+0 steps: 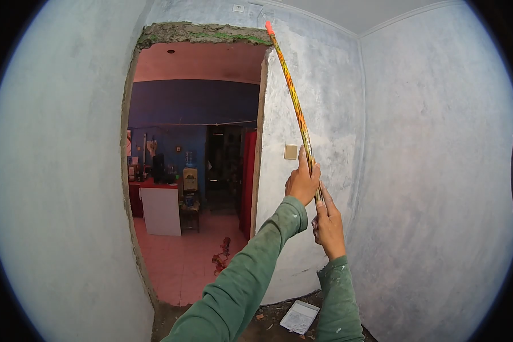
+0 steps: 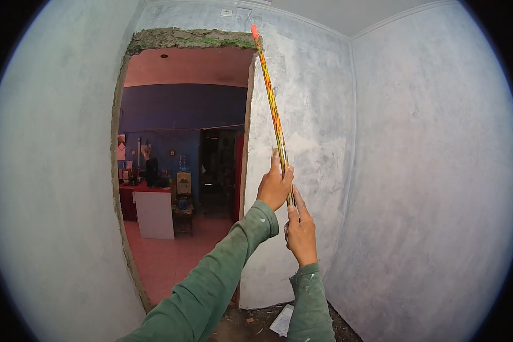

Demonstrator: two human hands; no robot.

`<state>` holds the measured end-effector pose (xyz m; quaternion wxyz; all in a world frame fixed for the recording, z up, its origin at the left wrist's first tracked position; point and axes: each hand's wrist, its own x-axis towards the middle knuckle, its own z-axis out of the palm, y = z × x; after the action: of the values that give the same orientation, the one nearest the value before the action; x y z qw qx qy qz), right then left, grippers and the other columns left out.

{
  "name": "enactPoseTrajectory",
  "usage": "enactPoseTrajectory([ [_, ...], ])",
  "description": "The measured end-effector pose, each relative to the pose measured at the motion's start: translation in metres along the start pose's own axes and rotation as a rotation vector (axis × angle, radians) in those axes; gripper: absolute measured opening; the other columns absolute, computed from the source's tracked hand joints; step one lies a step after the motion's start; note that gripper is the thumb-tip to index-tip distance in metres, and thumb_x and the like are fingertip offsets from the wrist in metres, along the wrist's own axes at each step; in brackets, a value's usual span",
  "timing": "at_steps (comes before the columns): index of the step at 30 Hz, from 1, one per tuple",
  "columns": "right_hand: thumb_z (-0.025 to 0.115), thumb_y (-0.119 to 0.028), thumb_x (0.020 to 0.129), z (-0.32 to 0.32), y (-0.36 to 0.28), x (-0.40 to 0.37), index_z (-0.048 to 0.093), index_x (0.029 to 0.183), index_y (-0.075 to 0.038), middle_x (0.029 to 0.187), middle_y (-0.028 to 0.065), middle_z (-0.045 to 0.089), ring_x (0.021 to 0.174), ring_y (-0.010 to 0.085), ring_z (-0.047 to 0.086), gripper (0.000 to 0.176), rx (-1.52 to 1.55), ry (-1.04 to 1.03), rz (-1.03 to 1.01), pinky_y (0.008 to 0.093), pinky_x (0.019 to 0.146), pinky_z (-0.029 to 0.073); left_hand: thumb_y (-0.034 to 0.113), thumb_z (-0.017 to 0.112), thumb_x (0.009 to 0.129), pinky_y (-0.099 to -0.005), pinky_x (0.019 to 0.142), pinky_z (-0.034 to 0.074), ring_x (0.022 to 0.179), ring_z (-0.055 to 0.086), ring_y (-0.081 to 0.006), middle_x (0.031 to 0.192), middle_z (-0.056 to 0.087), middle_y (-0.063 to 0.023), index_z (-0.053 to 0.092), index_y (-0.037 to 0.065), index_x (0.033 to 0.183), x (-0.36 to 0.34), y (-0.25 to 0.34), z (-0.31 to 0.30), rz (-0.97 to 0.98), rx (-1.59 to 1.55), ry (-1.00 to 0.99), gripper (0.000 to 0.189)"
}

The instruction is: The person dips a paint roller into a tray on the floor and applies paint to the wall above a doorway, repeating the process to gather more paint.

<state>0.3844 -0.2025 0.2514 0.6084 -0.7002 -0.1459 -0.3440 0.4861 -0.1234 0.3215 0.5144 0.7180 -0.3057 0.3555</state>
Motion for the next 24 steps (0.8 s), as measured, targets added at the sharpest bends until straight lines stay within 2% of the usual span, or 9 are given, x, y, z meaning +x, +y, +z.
enactPoseTrajectory([
  [1, 0.043, -0.03, 0.106, 0.0, -0.004, 0.0, 0.039, 0.156, -0.022, 0.058, -0.0048, 0.041, 0.043, 0.0052, 0.034, 0.051, 0.001, -0.002, 0.0, 0.024, 0.037, 0.031, 0.034, 0.051, 0.1, -0.0497, 0.085, 0.053, 0.092, 0.069, -0.0465, 0.101, 0.07, -0.0285, 0.019, 0.005, 0.157, 0.0, 0.004, -0.004, -0.019, 0.001, -0.01, 0.072],
  [3, 0.041, -0.022, 0.105, -0.001, -0.01, -0.001, 0.041, 0.155, -0.016, 0.083, 0.0036, 0.061, 0.053, 0.0066, 0.043, 0.05, -0.066, -0.021, 0.057, 0.0255, 0.048, 0.042, 0.033, 0.051, 0.1, -0.0502, 0.084, 0.053, 0.093, 0.069, -0.0471, 0.101, 0.07, -0.0288, 0.018, 0.006, 0.158, 0.0, 0.005, -0.006, -0.022, -0.014, -0.011, 0.072],
  [8, 0.041, -0.022, 0.105, 0.003, 0.011, -0.019, 0.042, 0.155, -0.014, 0.089, 0.0063, 0.064, 0.054, 0.0084, 0.044, 0.05, -0.063, -0.003, -0.019, 0.0274, 0.052, 0.044, 0.031, 0.052, 0.1, -0.052, 0.083, 0.053, 0.093, 0.068, -0.0482, 0.102, 0.069, -0.0297, 0.019, 0.011, 0.158, -0.019, -0.013, 0.0, -0.013, -0.037, -0.003, 0.07],
  [12, 0.041, -0.022, 0.105, 0.003, 0.035, -0.06, 0.042, 0.154, -0.011, 0.094, 0.0089, 0.066, 0.056, 0.0103, 0.046, 0.05, -0.13, 0.023, -0.014, 0.0289, 0.057, 0.046, 0.034, 0.05, 0.101, -0.0557, 0.075, 0.052, 0.083, 0.067, -0.0491, 0.089, 0.07, -0.0282, 0.013, 0.016, 0.159, -0.069, -0.034, 0.01, 0.019, -0.042, 0.025, 0.072],
  [16, 0.042, -0.025, 0.105, -0.003, 0.063, -0.099, 0.042, 0.153, -0.009, 0.089, 0.0089, 0.063, 0.056, 0.0104, 0.048, 0.05, -0.134, -0.006, 0.107, 0.03, 0.054, 0.045, 0.033, 0.052, 0.1, -0.0559, 0.069, 0.052, 0.075, 0.067, -0.0476, 0.082, 0.069, -0.0256, 0.013, 0.015, 0.159, -0.12, -0.041, 0.012, -0.068, -0.063, -0.039, 0.073],
  [20, 0.044, -0.025, 0.105, -0.007, 0.078, -0.139, 0.041, 0.153, -0.007, 0.083, 0.0077, 0.061, 0.057, 0.0102, 0.05, 0.051, -0.147, 0.001, 0.074, 0.0292, 0.055, 0.046, 0.029, 0.055, 0.099, -0.0531, 0.064, 0.052, 0.069, 0.067, -0.0458, 0.078, 0.069, -0.023, 0.013, 0.013, 0.159, -0.168, -0.042, 0.012, -0.126, -0.103, -0.071, 0.075],
  [21, 0.044, -0.024, 0.105, -0.009, 0.085, -0.149, 0.04, 0.154, -0.006, 0.098, 0.0118, 0.067, 0.059, 0.0103, 0.052, 0.052, -0.134, -0.019, 0.112, 0.0291, 0.056, 0.047, 0.027, 0.056, 0.099, -0.051, 0.063, 0.053, 0.069, 0.068, -0.0437, 0.079, 0.069, -0.0227, 0.012, 0.012, 0.16, -0.178, -0.046, 0.014, -0.138, -0.106, -0.084, 0.076],
  [22, 0.044, -0.024, 0.105, -0.011, 0.094, -0.16, 0.04, 0.154, -0.006, 0.098, 0.0118, 0.067, 0.059, 0.0103, 0.052, 0.052, -0.135, -0.015, 0.118, 0.0291, 0.056, 0.047, 0.027, 0.056, 0.099, -0.051, 0.063, 0.053, 0.069, 0.068, -0.0437, 0.079, 0.069, -0.0227, 0.012, 0.012, 0.16, -0.191, -0.047, 0.016, -0.141, -0.108, -0.091, 0.076],
  [24, 0.044, -0.02, 0.104, -0.012, 0.109, -0.177, 0.04, 0.154, -0.006, 0.07, 0.0009, 0.053, 0.053, 0.0072, 0.044, 0.051, -0.159, 0.018, 0.104, 0.0264, 0.051, 0.041, 0.027, 0.056, 0.099, -0.0498, 0.063, 0.053, 0.069, 0.069, -0.0417, 0.081, 0.07, -0.0226, 0.011, 0.012, 0.16, -0.213, -0.049, 0.017, -0.177, -0.107, -0.111, 0.077],
])
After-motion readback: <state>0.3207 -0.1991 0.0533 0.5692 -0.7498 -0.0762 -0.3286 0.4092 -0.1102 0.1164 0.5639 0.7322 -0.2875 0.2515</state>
